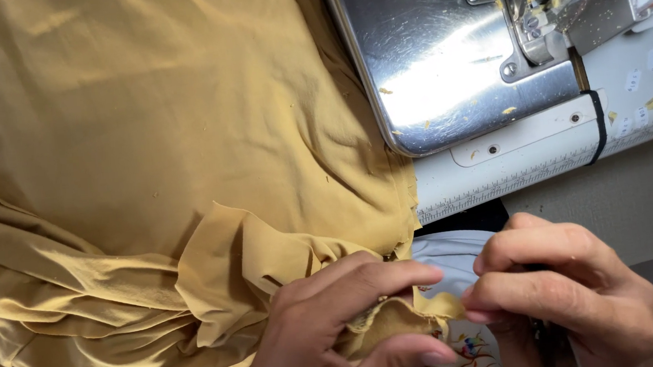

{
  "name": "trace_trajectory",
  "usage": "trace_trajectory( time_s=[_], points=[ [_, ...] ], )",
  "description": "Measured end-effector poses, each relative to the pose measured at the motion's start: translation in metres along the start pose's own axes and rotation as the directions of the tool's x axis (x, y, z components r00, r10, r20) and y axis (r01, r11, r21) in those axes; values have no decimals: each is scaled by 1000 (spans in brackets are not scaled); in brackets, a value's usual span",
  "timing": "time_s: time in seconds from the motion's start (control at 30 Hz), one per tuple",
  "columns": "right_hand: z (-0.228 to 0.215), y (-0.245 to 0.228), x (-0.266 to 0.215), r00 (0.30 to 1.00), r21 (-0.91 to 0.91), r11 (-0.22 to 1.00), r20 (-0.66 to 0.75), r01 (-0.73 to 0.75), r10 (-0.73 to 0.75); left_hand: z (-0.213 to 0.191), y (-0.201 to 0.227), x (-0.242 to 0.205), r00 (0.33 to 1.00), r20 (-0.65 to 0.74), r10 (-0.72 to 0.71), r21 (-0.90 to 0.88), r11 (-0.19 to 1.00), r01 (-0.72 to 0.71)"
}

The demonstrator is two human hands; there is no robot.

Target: Trimming loose threads and excess fabric from a yellow garment using thread snips at a sewing station.

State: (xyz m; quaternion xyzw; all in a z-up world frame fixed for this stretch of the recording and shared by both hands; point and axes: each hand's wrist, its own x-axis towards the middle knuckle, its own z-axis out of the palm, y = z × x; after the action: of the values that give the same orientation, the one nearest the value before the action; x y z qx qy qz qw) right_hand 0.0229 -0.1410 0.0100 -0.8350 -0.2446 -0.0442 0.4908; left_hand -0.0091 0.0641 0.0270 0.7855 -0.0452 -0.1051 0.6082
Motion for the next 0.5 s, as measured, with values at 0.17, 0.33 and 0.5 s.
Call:
trace_trajectory(
  time_s=[0.17,0.33,0.5],
  points=[
    [5,-7,5,998,49,997,16,-65,64,8,6,7,994,-102,-24,-55,998,18],
    [11,12,-3,998,158,987,52,17,-26,10,4,12,993,-85,-87,-80,994,80],
    [26,18,9,969,359,905,12,226,-247,12,-6,13,991,4,-136,-178,975,135]
  ],
)
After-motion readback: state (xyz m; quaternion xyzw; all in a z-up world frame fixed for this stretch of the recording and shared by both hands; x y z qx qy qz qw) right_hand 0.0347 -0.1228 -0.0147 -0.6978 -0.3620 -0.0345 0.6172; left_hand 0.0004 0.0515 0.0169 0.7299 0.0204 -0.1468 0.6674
